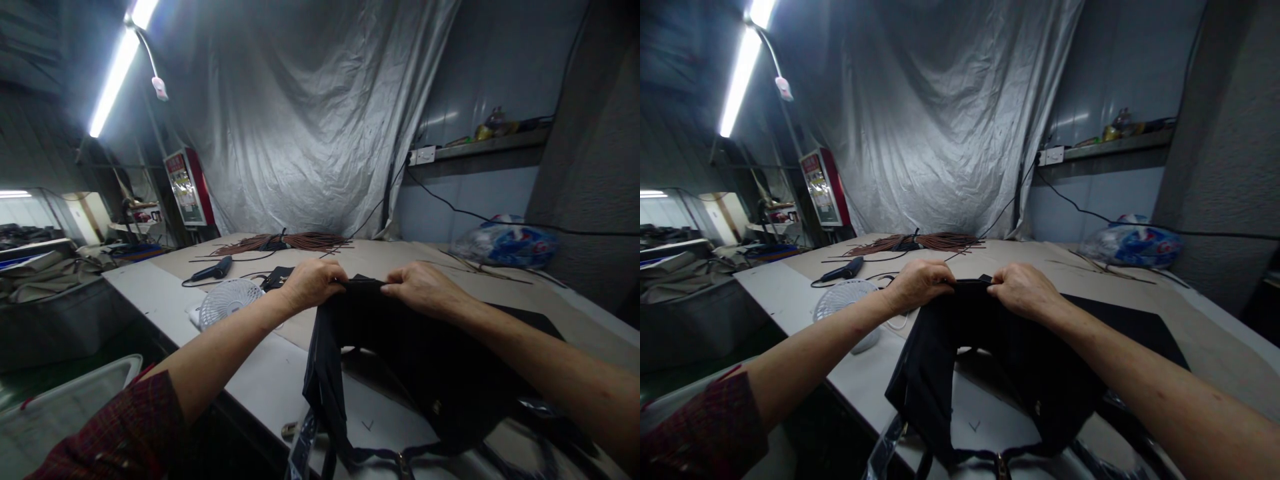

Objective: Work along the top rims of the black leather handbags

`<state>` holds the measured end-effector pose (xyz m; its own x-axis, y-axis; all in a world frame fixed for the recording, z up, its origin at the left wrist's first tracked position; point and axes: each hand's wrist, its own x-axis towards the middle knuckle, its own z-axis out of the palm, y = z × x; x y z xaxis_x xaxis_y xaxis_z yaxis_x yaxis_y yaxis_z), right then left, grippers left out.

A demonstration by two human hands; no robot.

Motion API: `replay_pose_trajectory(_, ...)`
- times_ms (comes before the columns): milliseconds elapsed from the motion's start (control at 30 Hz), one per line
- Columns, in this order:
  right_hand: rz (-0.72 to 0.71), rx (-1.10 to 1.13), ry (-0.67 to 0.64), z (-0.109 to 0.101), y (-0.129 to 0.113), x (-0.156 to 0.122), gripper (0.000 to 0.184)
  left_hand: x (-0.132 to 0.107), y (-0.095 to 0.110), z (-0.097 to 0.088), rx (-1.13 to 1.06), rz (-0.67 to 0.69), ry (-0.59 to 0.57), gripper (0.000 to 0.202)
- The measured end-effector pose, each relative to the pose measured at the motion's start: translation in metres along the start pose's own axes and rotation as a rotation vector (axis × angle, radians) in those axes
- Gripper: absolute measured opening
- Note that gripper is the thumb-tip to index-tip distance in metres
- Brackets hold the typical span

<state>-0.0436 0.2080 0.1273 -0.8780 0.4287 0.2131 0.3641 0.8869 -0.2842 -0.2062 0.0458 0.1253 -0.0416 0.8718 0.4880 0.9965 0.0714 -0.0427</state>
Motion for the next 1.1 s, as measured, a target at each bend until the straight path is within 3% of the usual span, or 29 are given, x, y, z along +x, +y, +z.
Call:
replay_pose_trajectory(833, 0.001, 0.011, 0.012, -0.003, -0.002, -0.002, 0.021, 0.013, 0.007, 0.002, -0.050, -0.148, 0.003, 0.013)
replay_pose_trajectory(1100, -0.011, 0.044, -0.018, -0.002, 0.002, 0.001, 0.023, 0.015, 0.013, -0.004, -0.191, -0.160, -0.155, 0.024)
